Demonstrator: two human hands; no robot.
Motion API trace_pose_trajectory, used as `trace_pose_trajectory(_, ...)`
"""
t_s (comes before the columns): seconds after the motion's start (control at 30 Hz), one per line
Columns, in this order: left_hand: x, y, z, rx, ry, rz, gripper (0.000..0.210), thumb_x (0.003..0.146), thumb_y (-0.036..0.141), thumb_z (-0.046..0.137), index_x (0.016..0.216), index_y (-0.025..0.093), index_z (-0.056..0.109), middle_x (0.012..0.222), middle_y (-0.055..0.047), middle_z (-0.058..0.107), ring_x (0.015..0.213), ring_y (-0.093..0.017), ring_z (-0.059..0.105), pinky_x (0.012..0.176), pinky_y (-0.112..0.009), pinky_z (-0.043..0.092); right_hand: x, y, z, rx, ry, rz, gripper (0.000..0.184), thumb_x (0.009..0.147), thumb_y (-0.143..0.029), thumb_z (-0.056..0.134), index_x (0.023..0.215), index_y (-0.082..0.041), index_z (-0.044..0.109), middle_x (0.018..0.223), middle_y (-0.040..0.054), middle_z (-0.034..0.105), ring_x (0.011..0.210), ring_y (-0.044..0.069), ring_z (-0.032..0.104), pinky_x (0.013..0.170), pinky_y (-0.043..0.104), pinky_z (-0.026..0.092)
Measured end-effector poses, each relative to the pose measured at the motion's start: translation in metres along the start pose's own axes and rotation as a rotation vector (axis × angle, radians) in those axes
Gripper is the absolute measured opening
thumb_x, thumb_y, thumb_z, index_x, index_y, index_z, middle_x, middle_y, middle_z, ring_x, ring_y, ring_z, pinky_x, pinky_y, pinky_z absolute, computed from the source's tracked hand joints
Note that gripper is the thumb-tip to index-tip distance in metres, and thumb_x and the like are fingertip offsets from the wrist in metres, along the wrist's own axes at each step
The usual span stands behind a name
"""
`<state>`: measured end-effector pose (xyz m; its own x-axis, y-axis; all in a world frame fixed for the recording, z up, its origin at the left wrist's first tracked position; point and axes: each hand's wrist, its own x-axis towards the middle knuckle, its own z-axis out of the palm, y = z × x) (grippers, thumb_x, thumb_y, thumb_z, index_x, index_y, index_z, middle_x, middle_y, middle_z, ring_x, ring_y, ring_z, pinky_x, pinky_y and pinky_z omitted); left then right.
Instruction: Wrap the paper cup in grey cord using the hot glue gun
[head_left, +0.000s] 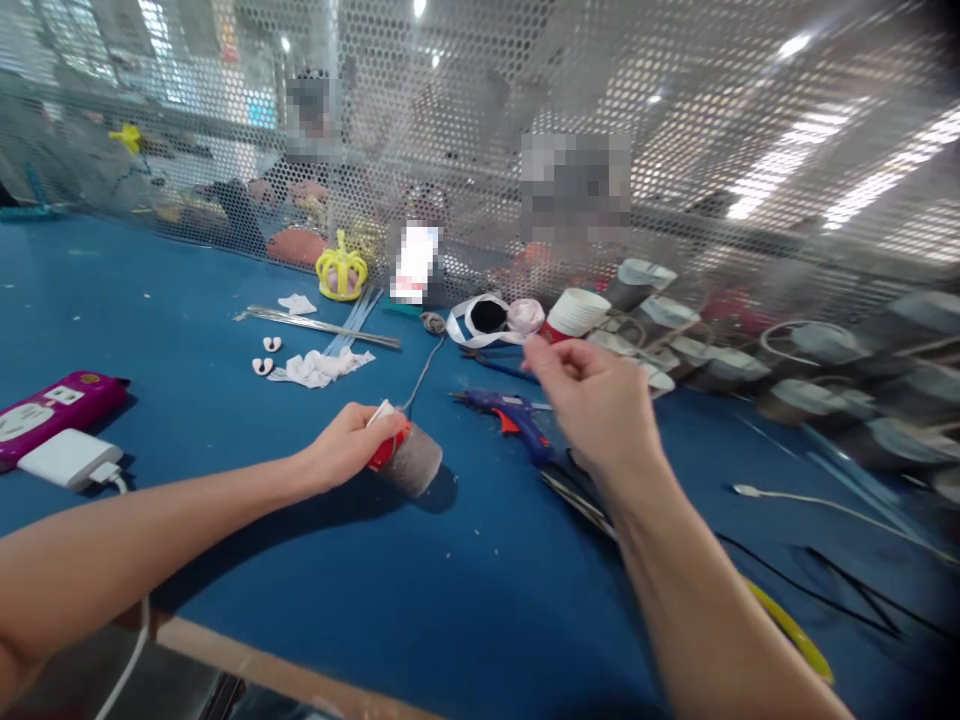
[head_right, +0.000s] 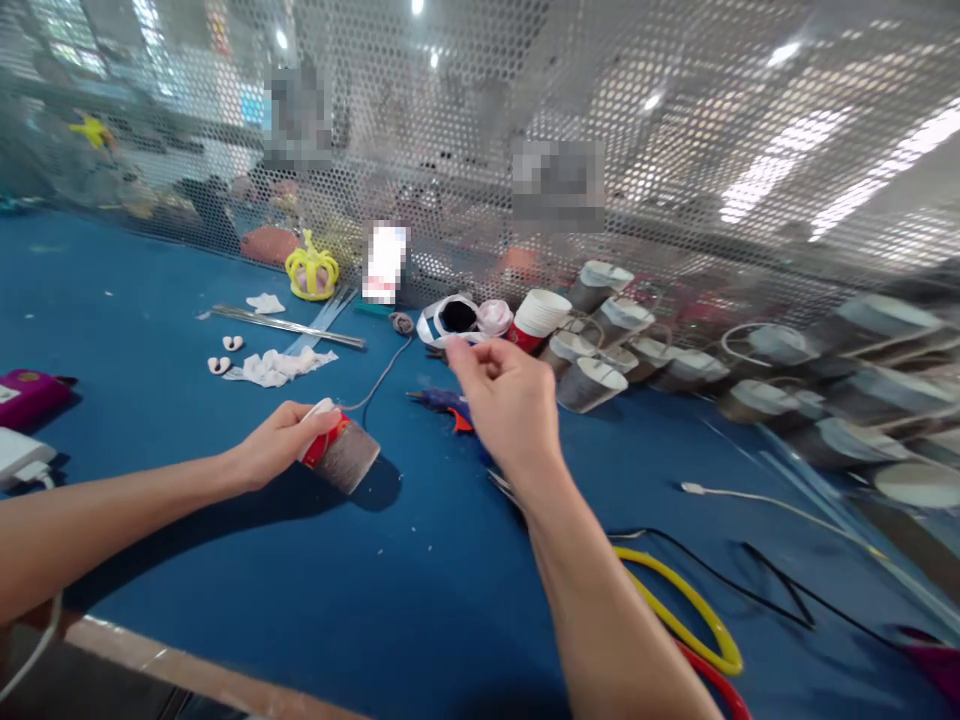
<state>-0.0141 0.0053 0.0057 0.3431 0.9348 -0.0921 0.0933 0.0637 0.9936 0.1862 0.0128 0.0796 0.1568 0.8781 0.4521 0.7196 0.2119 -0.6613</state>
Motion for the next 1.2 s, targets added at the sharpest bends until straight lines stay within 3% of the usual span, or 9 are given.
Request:
trace_pose_trajectory(0.07, 0.000, -0.001, 0.000, -0.001, -0.003, 0.000, 0.037, 0.073, 0.043, 0.045, 0.060, 0.009, 0.053, 0.051, 0.002, 0.047, 0.048, -0.008, 0.040, 0.049, -0.020, 0.032, 0.008, 0.008, -0.017, -0.032, 0.006, -0.028, 0.039, 0.076, -0.053, 0.041, 0.062, -0.020, 0.056, 0.052, 0.0006, 0.051, 0.050, 0.013, 0.047, 0.049, 0.026, 0.034)
trace_pose_trajectory(0.2, -0.002, 0.000, 0.000, 0.020, 0.003, -0.030, 0.037, 0.071, 0.044, 0.046, 0.058, 0.010, 0.053, 0.050, 0.002, 0.048, 0.048, -0.009, 0.042, 0.049, -0.021, 0.033, 0.014, 0.041, -0.031, -0.496, -0.256, 0.098, 0.038, 0.076, -0.051, 0.040, 0.062, -0.020, 0.057, 0.061, 0.0061, 0.059, 0.060, 0.019, 0.053, 0.055, 0.030, 0.034)
trace_pose_trajectory(0.33, -0.002, 0.002, 0.000, 0.025, -0.009, -0.037, 0.040, 0.071, 0.046, 0.045, 0.057, 0.010, 0.052, 0.049, 0.002, 0.047, 0.048, -0.009, 0.041, 0.050, -0.021, 0.033, 0.007, 0.074, -0.011, -0.526, -0.459, 0.141, 0.019, 0.060, -0.026, 0.061, 0.046, -0.020, 0.050, 0.049, 0.0026, 0.055, 0.049, 0.016, 0.051, 0.050, 0.027, 0.034)
trace_pose_trajectory(0.47, -0.001, 0.000, 0.001, 0.036, -0.031, -0.010, 0.040, 0.073, 0.045, 0.043, 0.055, 0.010, 0.050, 0.049, 0.002, 0.045, 0.048, -0.009, 0.039, 0.050, -0.021, 0.031, -0.001, 0.084, 0.010, -0.501, -0.407, 0.183, 0.004, 0.060, -0.017, 0.056, 0.064, -0.016, 0.057, 0.068, 0.0099, 0.062, 0.064, 0.021, 0.057, 0.057, 0.029, 0.038)
trace_pose_trajectory(0.67, -0.001, -0.001, 0.001, 0.065, -0.022, 0.012, 0.040, 0.076, 0.044, 0.039, 0.056, 0.011, 0.048, 0.050, 0.002, 0.042, 0.048, -0.008, 0.036, 0.049, -0.021, 0.031, -0.013, 0.063, -0.005, -0.237, -0.356, 0.235, 0.039, 0.069, -0.026, 0.051, 0.105, -0.014, 0.046, 0.093, 0.0105, 0.063, 0.074, 0.018, 0.060, 0.061, 0.027, 0.045)
trace_pose_trajectory(0.77, -0.003, 0.001, 0.001, 0.126, -0.019, 0.043, 0.039, 0.077, 0.042, 0.038, 0.054, 0.012, 0.045, 0.050, 0.002, 0.039, 0.049, -0.008, 0.033, 0.049, -0.020, 0.029, -0.027, 0.040, -0.016, 0.157, -0.434, 0.329, 0.025, 0.065, -0.036, 0.057, 0.082, -0.017, 0.054, 0.070, 0.0044, 0.063, 0.056, 0.015, 0.056, 0.051, 0.026, 0.044)
trace_pose_trajectory(0.9, -0.004, 0.002, -0.001, 0.279, 0.028, 0.085, 0.040, 0.079, 0.042, 0.034, 0.049, 0.015, 0.035, 0.049, 0.004, 0.028, 0.049, -0.007, 0.025, 0.045, -0.020, 0.021, -0.048, 0.012, -0.020, 0.101, -0.575, 0.360, 0.025, 0.063, -0.043, 0.058, 0.063, -0.019, 0.056, 0.048, 0.0006, 0.057, 0.041, 0.012, 0.050, 0.042, 0.026, 0.041)
trace_pose_trajectory(1.03, -0.004, 0.002, -0.002, 0.319, 0.028, 0.100, 0.040, 0.080, 0.040, 0.033, 0.048, 0.015, 0.035, 0.048, 0.003, 0.028, 0.048, -0.007, 0.024, 0.044, -0.020, 0.021, -0.064, -0.002, -0.015, 0.018, -0.553, 0.496, 0.026, 0.059, -0.047, 0.058, 0.063, -0.021, 0.059, 0.042, 0.0004, 0.055, 0.037, 0.015, 0.050, 0.037, 0.028, 0.042)
trace_pose_trajectory(1.2, -0.004, 0.003, -0.003, 0.298, 0.002, 0.134, 0.040, 0.081, 0.036, 0.033, 0.055, 0.012, 0.050, 0.050, 0.002, 0.038, 0.048, -0.008, 0.031, 0.044, -0.019, 0.028, -0.070, -0.003, -0.012, 0.000, -0.451, 0.280, 0.019, 0.058, -0.039, 0.060, 0.047, -0.025, 0.053, 0.038, 0.0008, 0.051, 0.034, 0.016, 0.047, 0.036, 0.030, 0.039)
